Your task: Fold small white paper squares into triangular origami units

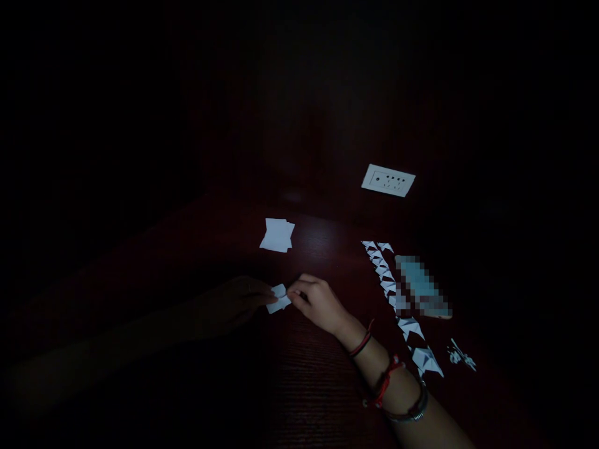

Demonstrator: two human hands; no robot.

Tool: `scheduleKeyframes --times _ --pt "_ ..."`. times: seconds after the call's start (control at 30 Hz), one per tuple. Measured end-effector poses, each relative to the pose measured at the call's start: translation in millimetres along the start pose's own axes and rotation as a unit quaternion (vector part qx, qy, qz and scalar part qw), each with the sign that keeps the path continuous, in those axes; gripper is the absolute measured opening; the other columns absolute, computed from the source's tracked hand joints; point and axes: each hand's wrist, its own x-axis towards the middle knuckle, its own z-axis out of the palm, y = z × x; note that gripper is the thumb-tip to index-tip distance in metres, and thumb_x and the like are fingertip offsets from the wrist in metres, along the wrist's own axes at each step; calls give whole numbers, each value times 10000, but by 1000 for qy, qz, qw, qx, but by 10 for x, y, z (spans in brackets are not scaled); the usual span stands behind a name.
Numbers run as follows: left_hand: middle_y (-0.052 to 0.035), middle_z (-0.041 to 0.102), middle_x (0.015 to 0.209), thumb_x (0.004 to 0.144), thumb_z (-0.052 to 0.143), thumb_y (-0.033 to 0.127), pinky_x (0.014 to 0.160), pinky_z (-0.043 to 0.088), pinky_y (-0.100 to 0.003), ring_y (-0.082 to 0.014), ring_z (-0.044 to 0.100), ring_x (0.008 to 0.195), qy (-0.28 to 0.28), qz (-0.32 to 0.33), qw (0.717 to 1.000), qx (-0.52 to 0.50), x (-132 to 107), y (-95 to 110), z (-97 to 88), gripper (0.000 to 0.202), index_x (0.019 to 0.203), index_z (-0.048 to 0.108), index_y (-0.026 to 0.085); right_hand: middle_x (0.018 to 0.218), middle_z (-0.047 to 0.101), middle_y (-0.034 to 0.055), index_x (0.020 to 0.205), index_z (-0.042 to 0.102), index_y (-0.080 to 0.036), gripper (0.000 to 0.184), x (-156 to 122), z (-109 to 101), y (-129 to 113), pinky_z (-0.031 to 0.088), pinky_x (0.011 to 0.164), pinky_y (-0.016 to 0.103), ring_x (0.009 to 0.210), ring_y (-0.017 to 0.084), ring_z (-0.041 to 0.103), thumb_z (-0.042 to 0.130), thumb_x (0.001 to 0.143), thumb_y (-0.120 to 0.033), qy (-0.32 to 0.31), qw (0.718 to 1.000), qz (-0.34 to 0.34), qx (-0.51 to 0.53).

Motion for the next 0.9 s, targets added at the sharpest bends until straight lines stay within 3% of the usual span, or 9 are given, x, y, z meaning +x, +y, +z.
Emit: scheduleKeyframes --times 0.23,0.9 --pt "-81 498 1167 829 398 134 894 375 -354 -205 453 1043 25 -14 1000 -7 7 -10 45 422 1245 412 207 701 521 0 713 581 -153 133 64 41 26 385 601 198 649 98 489 483 802 -159 21 998 53 27" --pt "-69 522 1150 815 419 146 858 383 -378 -222 480 1020 -19 -13 999 41 76 -40 26 411 1215 456 232 627 554 -21 668 590 -142 97 134 90 60 351 558 178 575 83 487 506 717 -144 10 991 126 52"
